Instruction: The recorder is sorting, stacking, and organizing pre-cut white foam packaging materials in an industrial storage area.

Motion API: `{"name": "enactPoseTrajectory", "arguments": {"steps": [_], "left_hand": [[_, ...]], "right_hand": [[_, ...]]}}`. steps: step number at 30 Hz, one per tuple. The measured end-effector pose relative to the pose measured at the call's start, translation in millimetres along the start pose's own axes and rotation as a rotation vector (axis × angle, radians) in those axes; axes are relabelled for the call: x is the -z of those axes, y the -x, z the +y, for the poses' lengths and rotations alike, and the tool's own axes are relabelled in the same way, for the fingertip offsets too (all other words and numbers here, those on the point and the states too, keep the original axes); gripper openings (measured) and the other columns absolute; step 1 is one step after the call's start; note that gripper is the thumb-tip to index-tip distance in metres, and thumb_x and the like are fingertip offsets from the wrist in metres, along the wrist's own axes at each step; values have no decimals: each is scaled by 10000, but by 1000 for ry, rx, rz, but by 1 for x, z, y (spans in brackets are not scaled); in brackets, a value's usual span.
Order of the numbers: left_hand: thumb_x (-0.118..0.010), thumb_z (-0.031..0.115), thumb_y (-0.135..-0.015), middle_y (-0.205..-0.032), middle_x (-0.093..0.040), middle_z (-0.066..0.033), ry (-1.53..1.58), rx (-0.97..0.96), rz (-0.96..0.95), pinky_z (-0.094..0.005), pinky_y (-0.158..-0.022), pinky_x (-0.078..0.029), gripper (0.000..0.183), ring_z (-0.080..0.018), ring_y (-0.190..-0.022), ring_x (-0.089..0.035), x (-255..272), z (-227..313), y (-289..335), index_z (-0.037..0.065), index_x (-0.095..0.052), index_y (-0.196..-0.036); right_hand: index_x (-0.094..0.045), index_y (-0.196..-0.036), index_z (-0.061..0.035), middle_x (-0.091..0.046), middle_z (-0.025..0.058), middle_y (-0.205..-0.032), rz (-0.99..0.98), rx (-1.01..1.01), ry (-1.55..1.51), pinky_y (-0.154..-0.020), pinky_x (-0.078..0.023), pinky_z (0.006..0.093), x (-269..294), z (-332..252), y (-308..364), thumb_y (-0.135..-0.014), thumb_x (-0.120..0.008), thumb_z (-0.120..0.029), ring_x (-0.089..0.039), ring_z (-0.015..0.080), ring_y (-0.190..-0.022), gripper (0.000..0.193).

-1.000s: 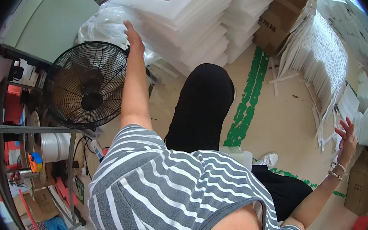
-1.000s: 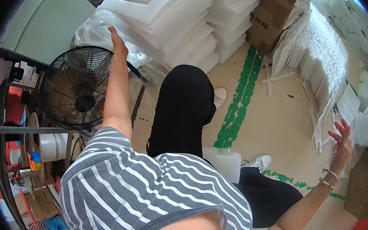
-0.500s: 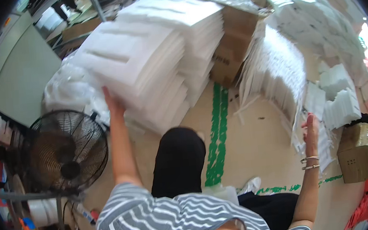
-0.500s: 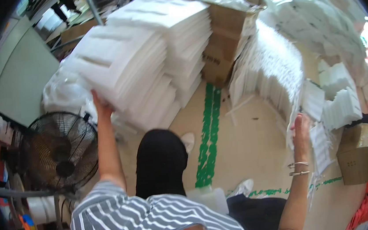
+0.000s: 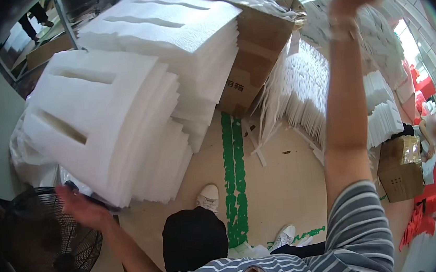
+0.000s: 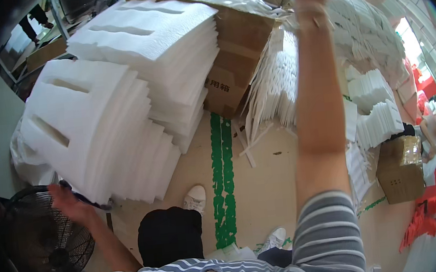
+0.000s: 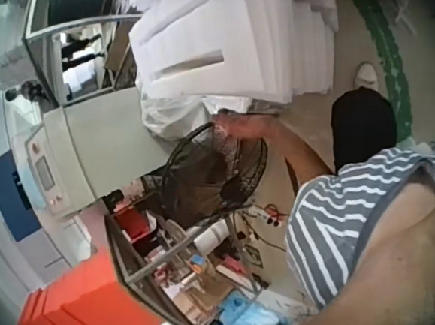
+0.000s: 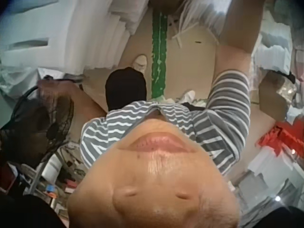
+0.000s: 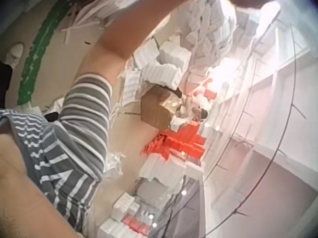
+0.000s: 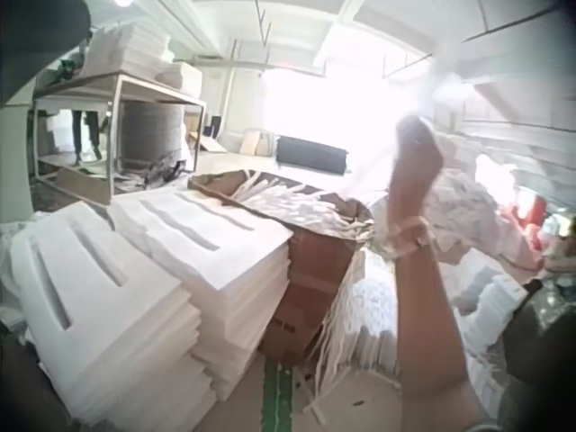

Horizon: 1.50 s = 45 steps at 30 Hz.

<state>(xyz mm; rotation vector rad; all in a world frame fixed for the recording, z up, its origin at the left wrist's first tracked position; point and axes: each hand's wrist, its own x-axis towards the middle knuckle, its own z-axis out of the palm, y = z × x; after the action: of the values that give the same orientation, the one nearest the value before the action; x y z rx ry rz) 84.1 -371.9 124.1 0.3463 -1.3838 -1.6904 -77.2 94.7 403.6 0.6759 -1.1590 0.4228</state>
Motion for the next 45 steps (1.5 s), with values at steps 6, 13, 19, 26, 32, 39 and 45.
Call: {"name": "enactPoseTrajectory", "arguments": {"steps": [6, 13, 19, 26, 32, 39, 45], "left_hand": [[-186, 525, -826, -1147, -410, -229, -174, -992, 42, -448, -884, -330, 672, -341, -1070, -400, -40, 89, 12, -44, -397, -1116], [-388, 494, -797, -954, -526, -217, 53, -830, -1102, -502, -767, -400, 551, -380, -905, -497, -91, 96, 109, -23, -491, -956], [-673, 178, -535, -1012, -503, -152, -462, -606, -2148, -425, -801, -375, 547, -306, -919, -498, -136, 119, 167, 13, -495, -1025], [-684, 297, -560, -1023, -501, -188, -782, -123, -2270, -375, -803, -374, 677, -352, -934, -472, -154, 114, 182, -22, -434, -1103], [-684, 287, -558, -1015, -507, -183, -892, 120, -2289, -363, -804, -373, 679, -332, -937, -479, -187, 100, 200, -21, -434, -1108], [-575, 189, -709, -1201, -389, -193, -1014, 350, -2307, -361, -918, -287, 567, -332, -1116, -363, -211, 96, 206, 30, -353, -1206], [-574, 162, -707, -1158, -427, -202, -933, 303, -2305, -370, -898, -309, 551, -341, -1083, -396, -204, 94, 200, 26, -364, -1198]], "right_hand": [[-559, -1001, -43, -583, 134, -939, -1100, -472, 629, -805, -405, 318, -89, 78, 115, -661, -599, -318, -538, 290, -882, 440], [-602, -887, -84, -575, 185, -776, -758, -542, 430, -626, -451, 347, 138, -16, 195, -709, -554, -284, -567, 298, -706, 273], [-296, -1239, -98, -417, 239, -1147, -1199, -1225, 1156, -882, -347, 391, 377, -4, 252, -669, -515, -563, -403, 346, -1076, 768], [53, -1302, -74, -33, 273, -1316, -873, -2029, 1031, -1003, -78, 441, 454, 37, 315, -349, -571, -764, -16, 349, -1244, 1332], [134, -1263, 9, -119, 273, -1305, -1177, -1998, 680, -1005, -119, 358, 508, 37, 330, -406, -756, -503, -73, 336, -1241, 1337], [-21, -1303, -80, -521, 308, -865, -1314, -1810, 1101, -774, -407, 404, 511, -26, 317, -603, -516, -108, -500, 400, -903, 858], [-429, -1109, -81, -539, 270, -795, -1246, -1400, 1122, -689, -427, 410, 521, 13, 320, -574, -445, -88, -532, 388, -763, 535]]}}
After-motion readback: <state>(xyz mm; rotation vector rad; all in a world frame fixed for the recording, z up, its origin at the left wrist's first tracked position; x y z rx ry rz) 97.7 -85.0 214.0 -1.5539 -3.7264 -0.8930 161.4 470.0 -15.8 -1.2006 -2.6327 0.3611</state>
